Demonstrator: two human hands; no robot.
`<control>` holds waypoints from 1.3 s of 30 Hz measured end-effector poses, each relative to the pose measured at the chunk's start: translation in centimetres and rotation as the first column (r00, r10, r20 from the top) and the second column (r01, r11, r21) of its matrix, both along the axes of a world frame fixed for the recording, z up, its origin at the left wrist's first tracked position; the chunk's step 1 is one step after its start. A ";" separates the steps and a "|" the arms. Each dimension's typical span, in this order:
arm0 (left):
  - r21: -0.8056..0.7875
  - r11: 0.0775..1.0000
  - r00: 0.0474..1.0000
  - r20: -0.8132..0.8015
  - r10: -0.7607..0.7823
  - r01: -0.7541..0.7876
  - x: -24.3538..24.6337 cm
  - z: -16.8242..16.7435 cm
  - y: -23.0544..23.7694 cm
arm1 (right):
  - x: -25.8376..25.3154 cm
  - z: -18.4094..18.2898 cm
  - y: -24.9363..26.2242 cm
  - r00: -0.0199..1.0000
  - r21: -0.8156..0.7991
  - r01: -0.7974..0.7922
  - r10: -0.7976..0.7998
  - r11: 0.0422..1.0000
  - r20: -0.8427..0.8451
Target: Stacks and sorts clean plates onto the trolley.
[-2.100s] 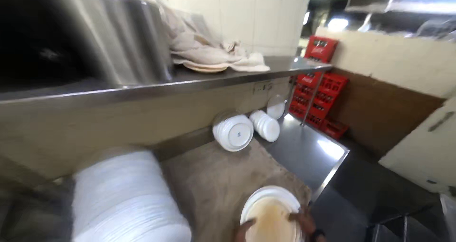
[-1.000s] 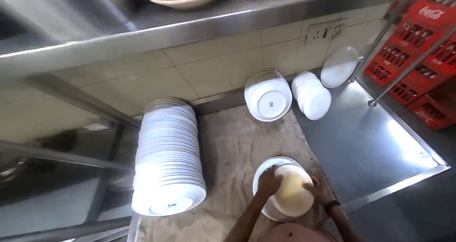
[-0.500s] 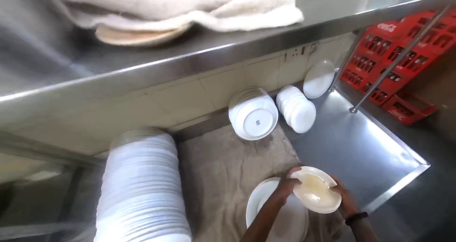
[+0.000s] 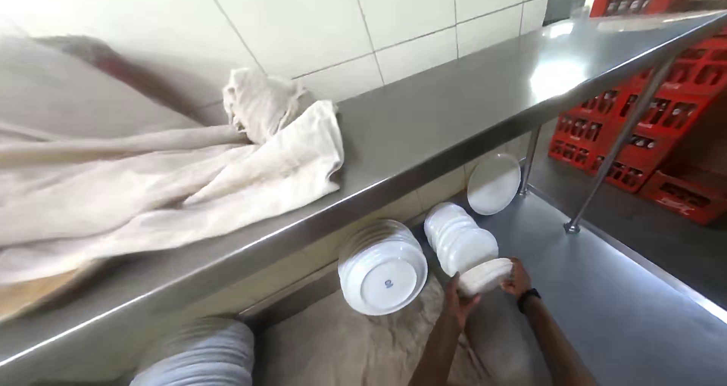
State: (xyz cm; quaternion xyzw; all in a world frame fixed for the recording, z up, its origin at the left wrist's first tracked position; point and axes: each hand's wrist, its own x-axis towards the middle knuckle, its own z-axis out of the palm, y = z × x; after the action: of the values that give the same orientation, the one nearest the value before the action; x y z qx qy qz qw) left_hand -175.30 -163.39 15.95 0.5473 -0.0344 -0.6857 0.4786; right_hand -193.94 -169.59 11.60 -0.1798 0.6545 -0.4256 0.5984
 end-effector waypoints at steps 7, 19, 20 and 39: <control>-0.109 0.990 0.996 0.009 0.091 -0.089 -0.1 -1.5 -2.6 | 2.8 0.1 -4.3 0.915 0.043 -0.178 0.182 0.983 -0.360; -0.209 0.912 0.918 0.268 -0.293 0.353 3.4 -2.5 2.4 | 2.6 -1.8 -3.6 0.916 -0.025 -0.263 0.241 0.964 -0.320; -0.216 0.903 0.908 0.286 -0.307 0.373 3.5 -2.3 2.2 | 3.0 -1.9 -3.6 0.921 -0.030 -0.239 0.217 0.971 -0.325; 0.162 0.767 0.189 0.919 -0.347 0.621 19.4 -0.9 27.1 | 8.5 -2.6 26.8 0.813 -0.095 -0.515 0.449 0.852 -0.372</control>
State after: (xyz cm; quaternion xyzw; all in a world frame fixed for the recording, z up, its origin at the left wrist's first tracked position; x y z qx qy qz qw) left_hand -155.86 -136.26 15.07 0.7245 -0.5495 -0.3676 0.1951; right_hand -185.47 -142.82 9.01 -0.4668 0.6353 -0.2831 0.5462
